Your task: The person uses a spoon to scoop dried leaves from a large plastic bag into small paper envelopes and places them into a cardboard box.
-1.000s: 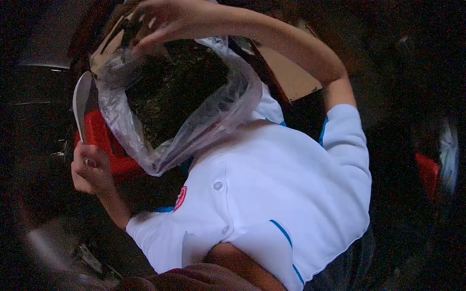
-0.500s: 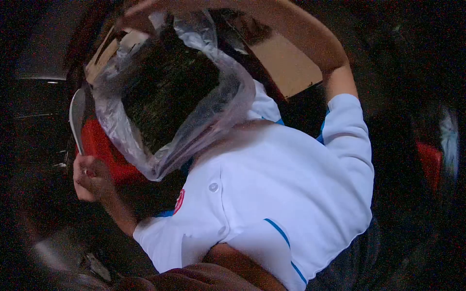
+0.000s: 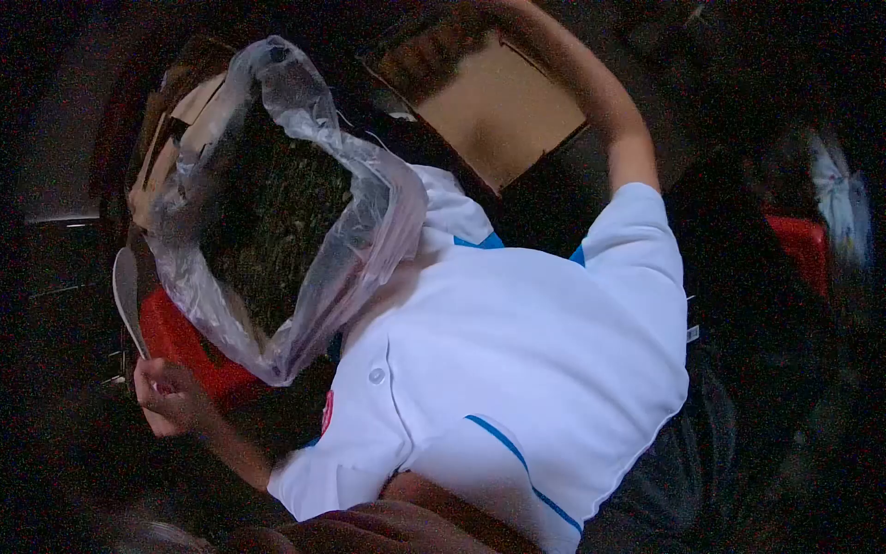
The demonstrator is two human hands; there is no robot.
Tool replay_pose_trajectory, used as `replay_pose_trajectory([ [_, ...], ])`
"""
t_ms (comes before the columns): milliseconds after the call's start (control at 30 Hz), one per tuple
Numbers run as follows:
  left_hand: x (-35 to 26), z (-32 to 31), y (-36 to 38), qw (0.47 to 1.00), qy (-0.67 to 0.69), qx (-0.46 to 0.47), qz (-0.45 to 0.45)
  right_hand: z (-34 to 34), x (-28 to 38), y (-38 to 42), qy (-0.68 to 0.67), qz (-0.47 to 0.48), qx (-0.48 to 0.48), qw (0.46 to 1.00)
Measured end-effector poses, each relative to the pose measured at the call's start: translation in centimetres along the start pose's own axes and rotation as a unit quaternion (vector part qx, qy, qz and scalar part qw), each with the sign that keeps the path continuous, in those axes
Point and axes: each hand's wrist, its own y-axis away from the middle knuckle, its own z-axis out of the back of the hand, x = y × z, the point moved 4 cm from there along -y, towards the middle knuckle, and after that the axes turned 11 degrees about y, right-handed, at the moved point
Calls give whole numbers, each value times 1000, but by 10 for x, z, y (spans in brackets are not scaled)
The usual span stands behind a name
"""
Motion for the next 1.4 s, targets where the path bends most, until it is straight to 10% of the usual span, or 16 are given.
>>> replay_pose_trajectory([
  [200, -3, 3, -5, 999, -11, 25, 22, -7, -128, -14, 197, -71, -85, 974],
  [433, 2, 3, 5, 999, -10, 22, 21, -27, -173, -17, 135, -49, -79, 986],
  [1167, 0, 6, 7, 997, -7, 41, 60, -34, -189, -6, 287, 45, -104, 951],
  [1400, 5, 7, 10, 998, 15, 37, 51, -24, -5, 12, 265, 173, -252, 914],
])
